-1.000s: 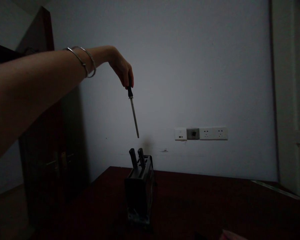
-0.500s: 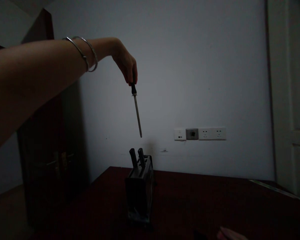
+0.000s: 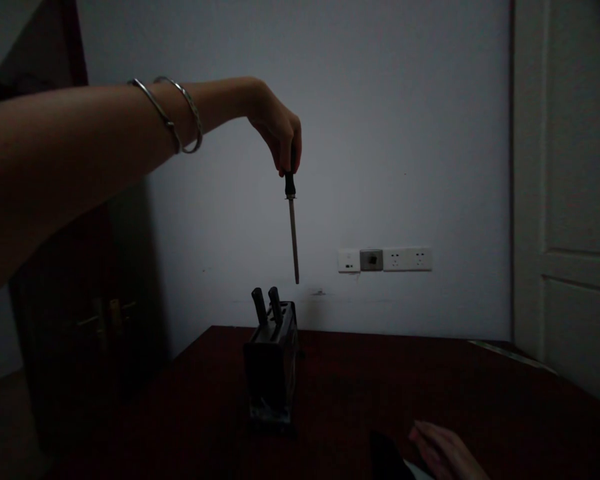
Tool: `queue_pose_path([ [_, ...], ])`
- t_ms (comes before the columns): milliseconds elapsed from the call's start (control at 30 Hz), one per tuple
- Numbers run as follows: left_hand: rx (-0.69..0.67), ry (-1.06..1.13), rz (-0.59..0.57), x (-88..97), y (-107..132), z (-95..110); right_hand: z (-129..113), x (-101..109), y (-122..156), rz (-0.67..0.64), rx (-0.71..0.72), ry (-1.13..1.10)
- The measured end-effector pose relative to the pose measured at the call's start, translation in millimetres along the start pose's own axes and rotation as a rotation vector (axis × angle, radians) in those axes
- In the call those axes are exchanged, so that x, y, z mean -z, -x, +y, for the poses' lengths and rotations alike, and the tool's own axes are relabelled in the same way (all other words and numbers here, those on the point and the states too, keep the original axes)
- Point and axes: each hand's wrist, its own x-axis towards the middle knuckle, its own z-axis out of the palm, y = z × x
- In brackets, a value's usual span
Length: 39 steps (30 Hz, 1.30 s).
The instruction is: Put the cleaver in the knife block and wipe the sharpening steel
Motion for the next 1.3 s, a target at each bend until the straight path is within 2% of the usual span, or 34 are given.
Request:
queue_pose_path([
  [167, -0.135, -0.014, -0.017, -28.3, -1.4, 21.0, 21.1, 8.1, -17.1, -0.037, 0.048, -0.082],
  [300, -0.232, -0.007, -0.002, -52.6, -3.2, 29.2, 17.4, 8.0, -15.5, -0.046, 0.049, -0.092],
  [467, -0.356, 0.051, 0.11, -94.0, -0.5, 27.8, 7.6, 5.4, -5.9, -0.072, -0.004, -0.13],
  [700, -0.485, 0.082, 0.309, -177.0, 16.4, 27.6, -12.0, -12.1, 34.8, -0.186, 0.079, -0.145],
  [867, -0.554, 0.241, 0.448, -239.1, 34.0, 26.8, -16.6, -34.9, 57.8, -0.301, 0.134, -0.137],
  [1000, -0.536, 0.363, 0.602, -284.1, 42.2, 27.2, -19.6, -54.3, 71.5, -0.332, 0.136, -0.153],
  [1133, -0.551, 0.388, 0.756, -328.2, 40.2, 35.8, -24.3, -72.3, 77.6, -0.323, 0.145, -0.2],
  [1300, -0.661, 0.339, 0.914, -384.8, 31.3, 53.4, -31.0, -87.3, 69.3, -0.22, 0.165, -0.3],
])
